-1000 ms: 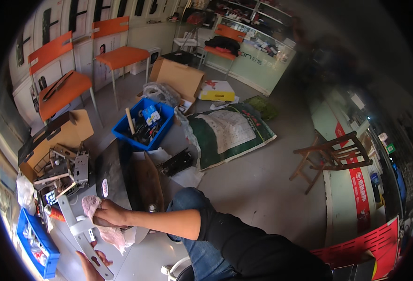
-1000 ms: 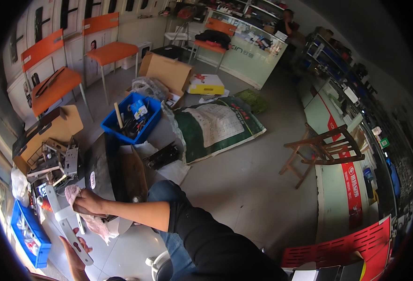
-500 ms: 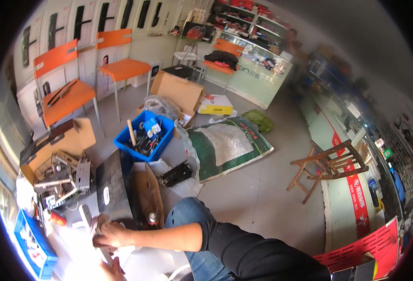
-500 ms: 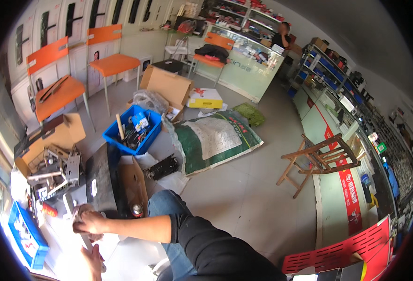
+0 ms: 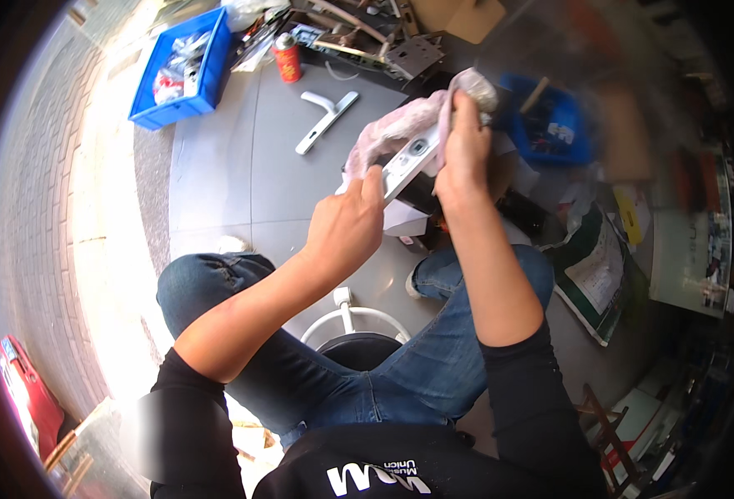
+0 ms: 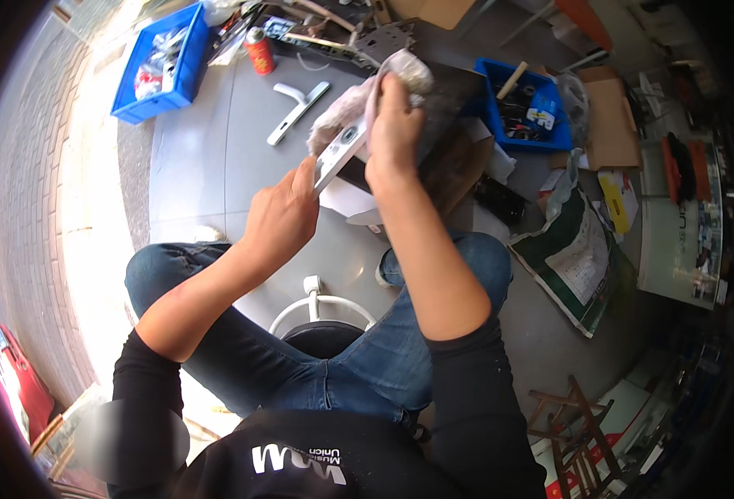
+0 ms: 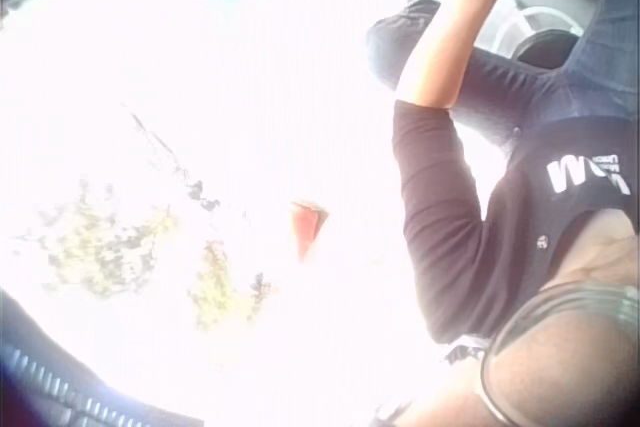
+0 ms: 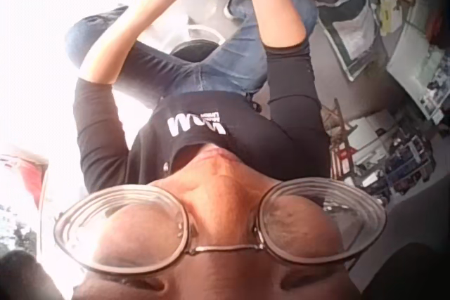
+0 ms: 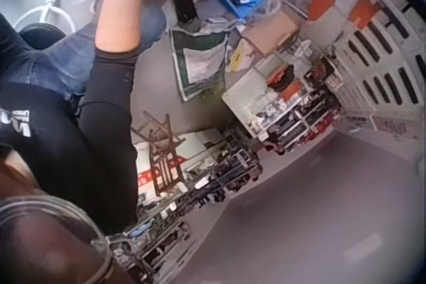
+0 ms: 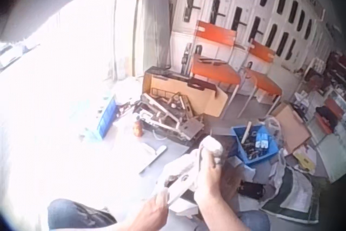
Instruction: The person sits on a low stool and cleans a white door handle by spraying it with a lubricant and wiping it with a cloth. They repeatedly spray and wipe the handle, turning it over to clean different sides and crevices.
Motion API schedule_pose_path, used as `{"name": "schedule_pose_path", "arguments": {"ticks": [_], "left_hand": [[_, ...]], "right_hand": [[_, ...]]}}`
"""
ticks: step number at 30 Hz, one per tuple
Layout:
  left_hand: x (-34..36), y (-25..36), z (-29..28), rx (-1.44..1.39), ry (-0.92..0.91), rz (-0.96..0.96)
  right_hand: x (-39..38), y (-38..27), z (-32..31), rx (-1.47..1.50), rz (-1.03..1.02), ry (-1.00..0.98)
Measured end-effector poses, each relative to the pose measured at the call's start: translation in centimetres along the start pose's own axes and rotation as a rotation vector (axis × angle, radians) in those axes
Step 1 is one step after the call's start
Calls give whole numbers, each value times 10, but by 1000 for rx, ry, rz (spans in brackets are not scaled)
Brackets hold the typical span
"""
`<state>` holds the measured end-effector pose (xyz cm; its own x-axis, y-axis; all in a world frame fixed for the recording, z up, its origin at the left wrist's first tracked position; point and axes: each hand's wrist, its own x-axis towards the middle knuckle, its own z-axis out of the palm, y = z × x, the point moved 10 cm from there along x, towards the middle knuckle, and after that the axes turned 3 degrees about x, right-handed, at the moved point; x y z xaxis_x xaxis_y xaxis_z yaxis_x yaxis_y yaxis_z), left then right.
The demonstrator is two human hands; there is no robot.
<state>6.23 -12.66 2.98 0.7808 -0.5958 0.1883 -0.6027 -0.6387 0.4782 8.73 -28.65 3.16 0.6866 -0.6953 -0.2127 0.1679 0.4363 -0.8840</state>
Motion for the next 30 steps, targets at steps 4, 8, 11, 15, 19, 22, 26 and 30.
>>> {"name": "schedule_pose_path", "arguments": {"ticks": [4, 8, 11, 15, 19, 22, 26, 30], "left_hand": [[3, 5, -23, -13, 60, 18], [-17, -3, -1, -121, -119, 31], [-24, -34, 8, -570, -278, -85], [-27, -31, -4, -1391, -423, -268], [-14, -24, -29, -1460, -329, -216], [-10, -24, -26, -1632, -317, -269], [-9, -25, -27, -1675, -270, -265], [-4, -37, -26, -1564, -198, -215]], "right_hand": [[16, -21, 8, -22, -41, -2], [83, -93, -42, 24, -128, -9], [74, -122, -29, 38, -223, -256], [39, -112, -22, -15, -140, -224], [35, -85, -28, -217, -81, -303], [24, -19, -15, -267, 133, -593], [-54, 24, 36, 356, 591, -1100], [-84, 22, 56, -15, 480, -1072]]}}
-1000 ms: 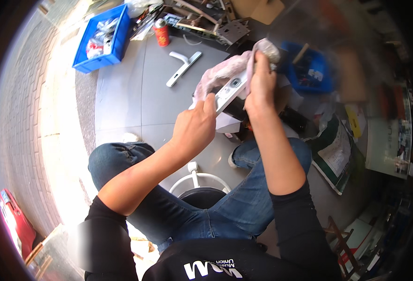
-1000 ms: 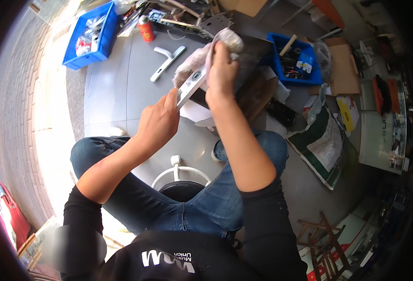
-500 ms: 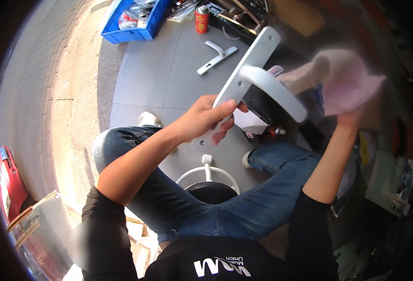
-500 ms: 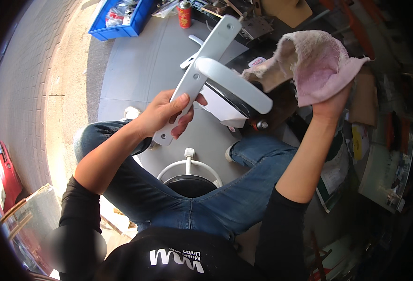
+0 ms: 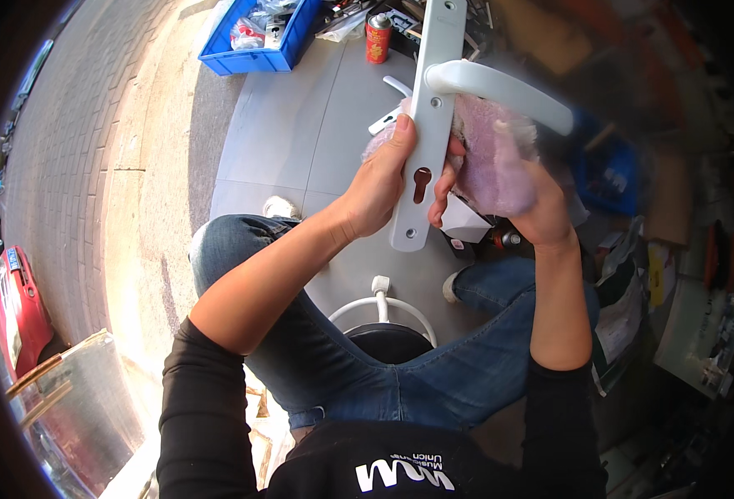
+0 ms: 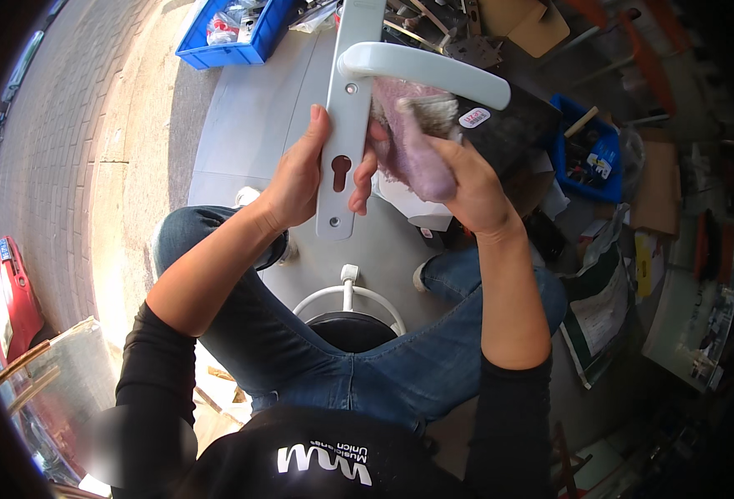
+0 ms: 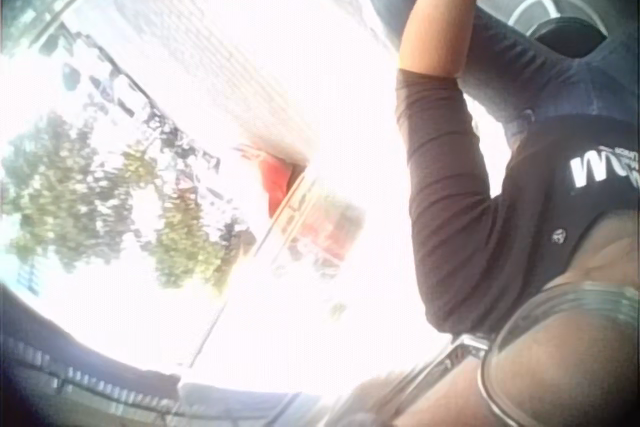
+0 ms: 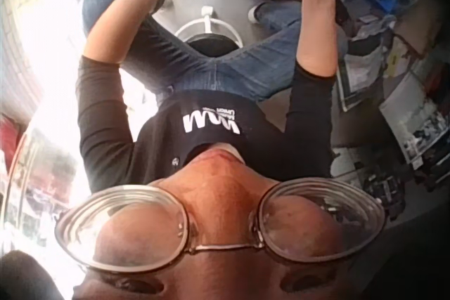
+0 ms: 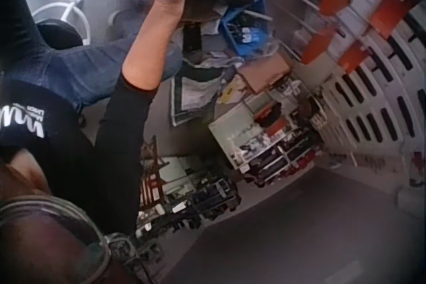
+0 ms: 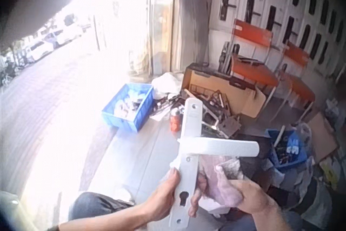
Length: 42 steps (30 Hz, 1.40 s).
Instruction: The person sits on a low stool and cleans a white door handle by spraying it with a lubricant and wiping it with a cloth. They repeatedly spray and wipe the handle, turning it over to clean different sides and crevices.
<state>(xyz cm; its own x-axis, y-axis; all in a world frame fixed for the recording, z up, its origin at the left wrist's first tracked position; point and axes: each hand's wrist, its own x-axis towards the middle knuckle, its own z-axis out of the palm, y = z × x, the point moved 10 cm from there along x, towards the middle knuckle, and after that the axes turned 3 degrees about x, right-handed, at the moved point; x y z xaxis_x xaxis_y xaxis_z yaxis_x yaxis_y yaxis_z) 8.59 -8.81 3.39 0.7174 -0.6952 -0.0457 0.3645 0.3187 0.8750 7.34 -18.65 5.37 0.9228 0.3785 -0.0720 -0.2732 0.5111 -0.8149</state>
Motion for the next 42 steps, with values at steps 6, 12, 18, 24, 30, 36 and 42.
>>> {"name": "schedule_pose_path", "arguments": {"ticks": [6, 12, 18, 24, 30, 36, 42], "left_hand": [[1, -10, -1, 462, 33, 5], [18, 24, -30, 800, 18, -155], [57, 30, -84, 22, 320, 26], [71, 24, -75, -408, 127, 142], [72, 12, -133, -337, 474, 47], [60, 12, -144, -245, 591, 45], [58, 21, -134, -287, 581, 136]], "right_hand": [[21, 11, 23, -489, -178, 212], [18, 18, -31, -249, -40, 403], [30, 47, -2, -225, 15, 266], [28, 72, 32, -14, 151, 186], [6, 99, 31, -81, 246, 258], [-20, 109, 33, 17, 273, 353], [-27, 102, 33, 13, 211, 393]]}}
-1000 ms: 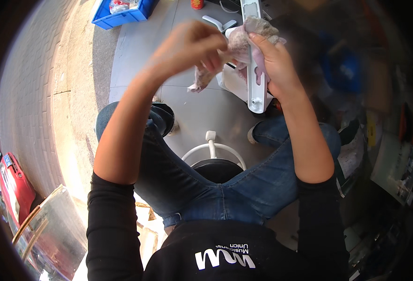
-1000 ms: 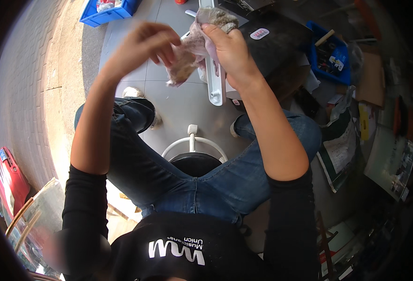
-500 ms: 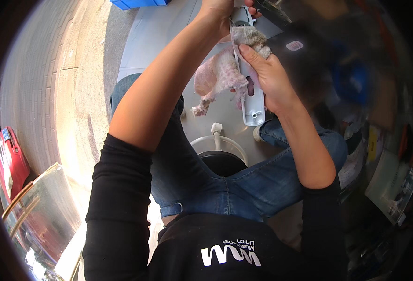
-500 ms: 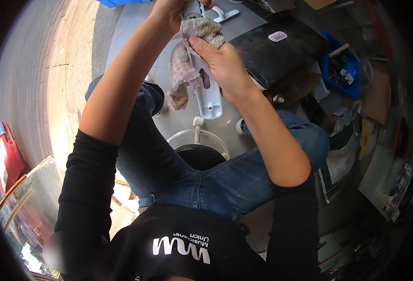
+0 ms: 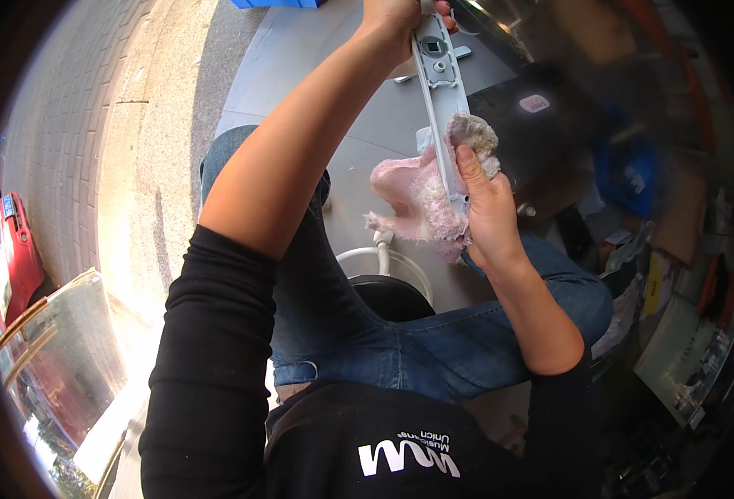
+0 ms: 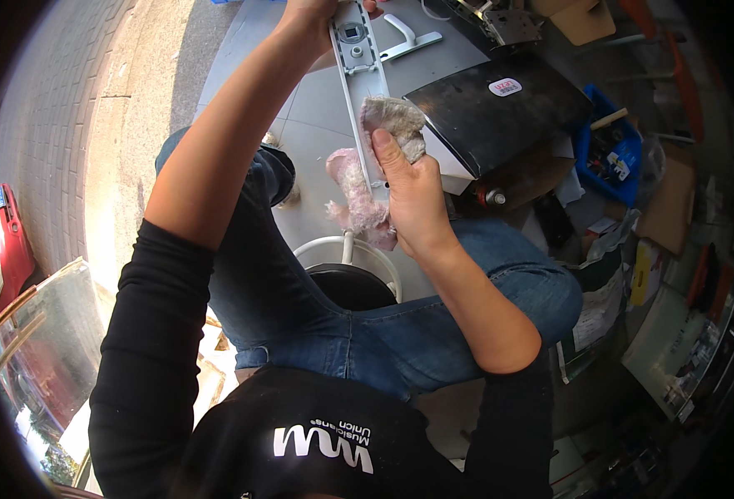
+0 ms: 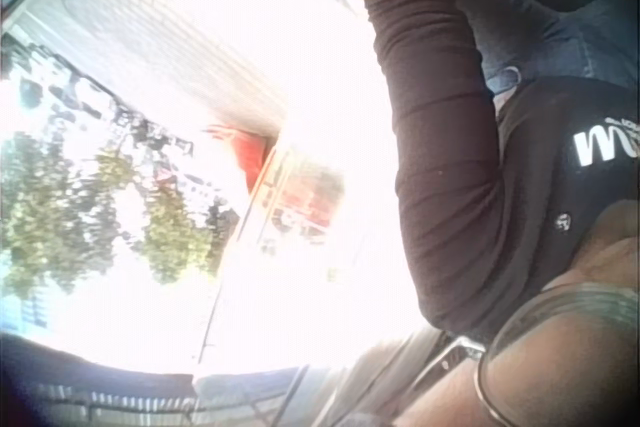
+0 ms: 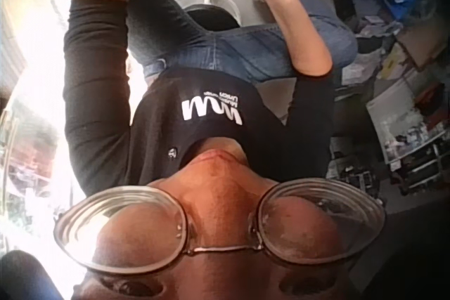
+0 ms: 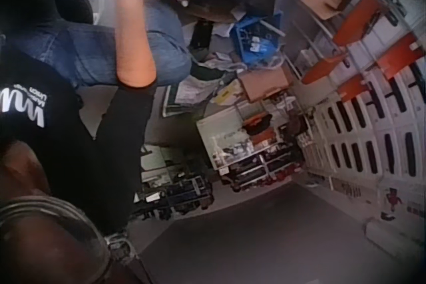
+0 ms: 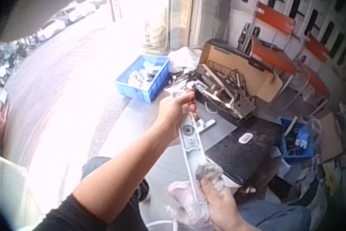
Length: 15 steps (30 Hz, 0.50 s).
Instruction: The person sits on a low stool and cleans a white door handle by spraying it with a lubricant and wiping it with a cloth. They repeatedly spray and wipe the handle, turning it over to clean different sides and crevices.
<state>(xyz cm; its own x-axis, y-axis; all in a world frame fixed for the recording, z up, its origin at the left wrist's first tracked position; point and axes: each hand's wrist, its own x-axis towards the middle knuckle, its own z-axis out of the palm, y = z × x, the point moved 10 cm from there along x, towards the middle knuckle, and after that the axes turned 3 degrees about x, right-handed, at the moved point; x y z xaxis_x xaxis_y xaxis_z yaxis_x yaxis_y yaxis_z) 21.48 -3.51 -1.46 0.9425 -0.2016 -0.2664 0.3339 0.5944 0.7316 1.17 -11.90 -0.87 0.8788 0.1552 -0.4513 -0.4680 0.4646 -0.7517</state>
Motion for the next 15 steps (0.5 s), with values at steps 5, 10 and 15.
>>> {"name": "schedule_pose_path", "arguments": {"ticks": [5, 10, 15], "left_hand": [[-9, 29, 9, 114, -7, 221], [-21, 53, 21, 12, -101, 349], [-47, 90, 9, -94, -65, 533]], "right_hand": [[10, -23, -22, -504, -239, 152], [29, -55, -44, -880, -565, 288], [60, -56, -101, -66, -418, 491]]}}
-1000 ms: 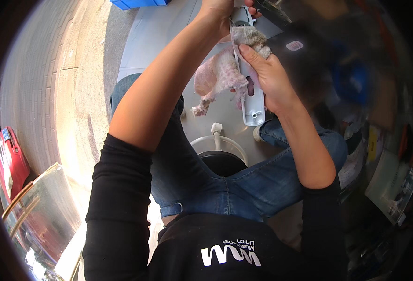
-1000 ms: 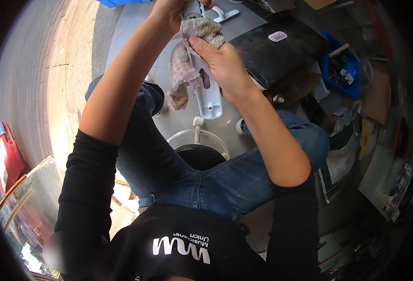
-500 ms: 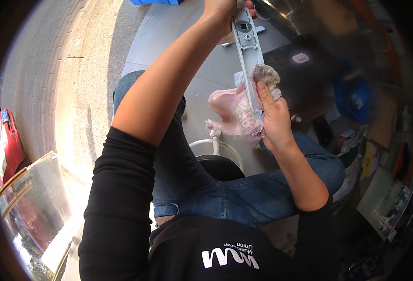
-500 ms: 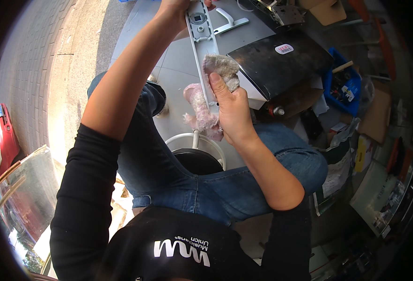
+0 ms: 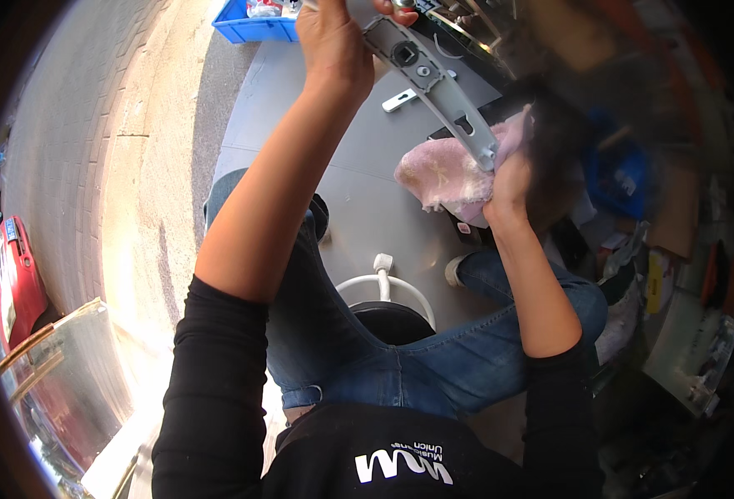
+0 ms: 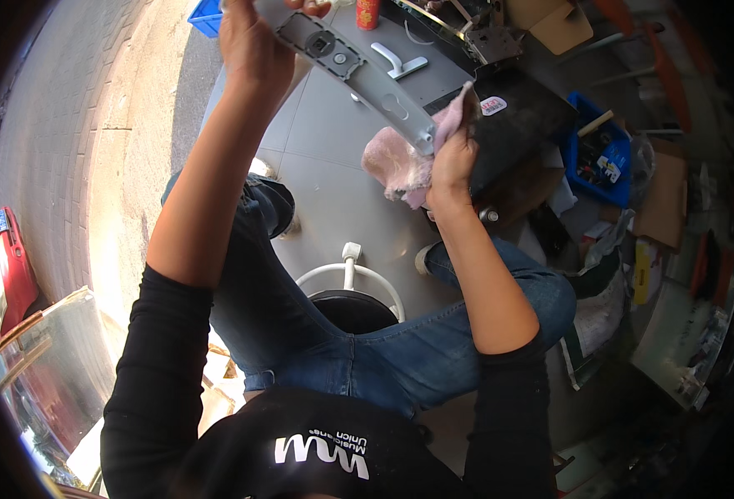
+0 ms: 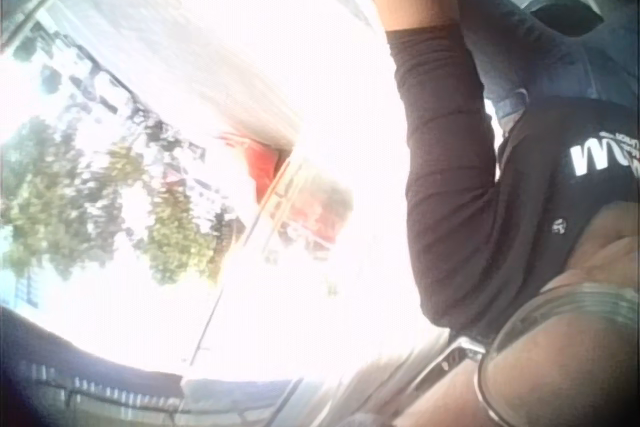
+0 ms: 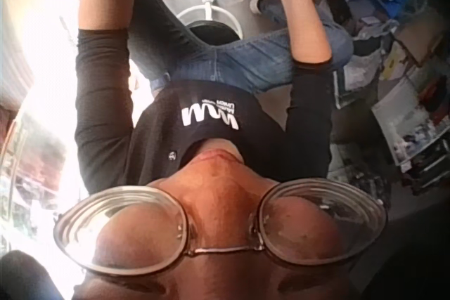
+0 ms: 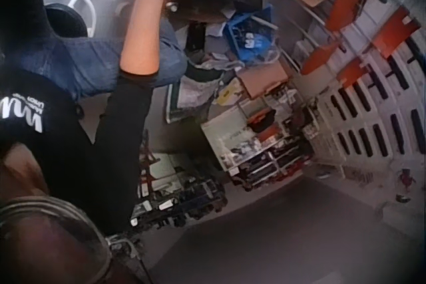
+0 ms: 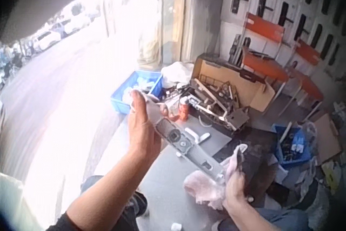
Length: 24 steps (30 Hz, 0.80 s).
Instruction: The person sits on a low stool and cleans a white door handle by spraying it with a lubricant and wiping it with a cloth. They repeatedly spray and wipe the handle, turning it over to clean different sides and crevices.
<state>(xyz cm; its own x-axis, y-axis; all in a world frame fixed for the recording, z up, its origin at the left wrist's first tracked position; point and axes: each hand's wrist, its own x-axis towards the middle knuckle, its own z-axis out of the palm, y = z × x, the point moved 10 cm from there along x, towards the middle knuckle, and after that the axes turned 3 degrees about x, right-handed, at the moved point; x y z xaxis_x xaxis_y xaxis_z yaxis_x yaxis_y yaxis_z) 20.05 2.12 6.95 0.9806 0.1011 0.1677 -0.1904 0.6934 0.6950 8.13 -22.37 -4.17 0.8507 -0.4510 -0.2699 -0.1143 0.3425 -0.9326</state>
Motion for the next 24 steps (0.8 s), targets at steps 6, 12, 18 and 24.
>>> {"name": "schedule_pose_path", "arguments": {"ticks": [6, 12, 18, 24], "left_hand": [[-116, 57, 103, 803, -720, 786], [-244, -21, 123, 906, -1314, 1072], [-256, -39, 107, 1009, -1279, 960], [-181, -93, 53, 1091, -917, -268]], "right_hand": [[-48, 43, 59, 679, 748, -620], [-57, 2, 65, 495, 637, -638], [-19, -66, 37, 462, 154, -589], [4, -83, 6, 508, 73, -486]]}}
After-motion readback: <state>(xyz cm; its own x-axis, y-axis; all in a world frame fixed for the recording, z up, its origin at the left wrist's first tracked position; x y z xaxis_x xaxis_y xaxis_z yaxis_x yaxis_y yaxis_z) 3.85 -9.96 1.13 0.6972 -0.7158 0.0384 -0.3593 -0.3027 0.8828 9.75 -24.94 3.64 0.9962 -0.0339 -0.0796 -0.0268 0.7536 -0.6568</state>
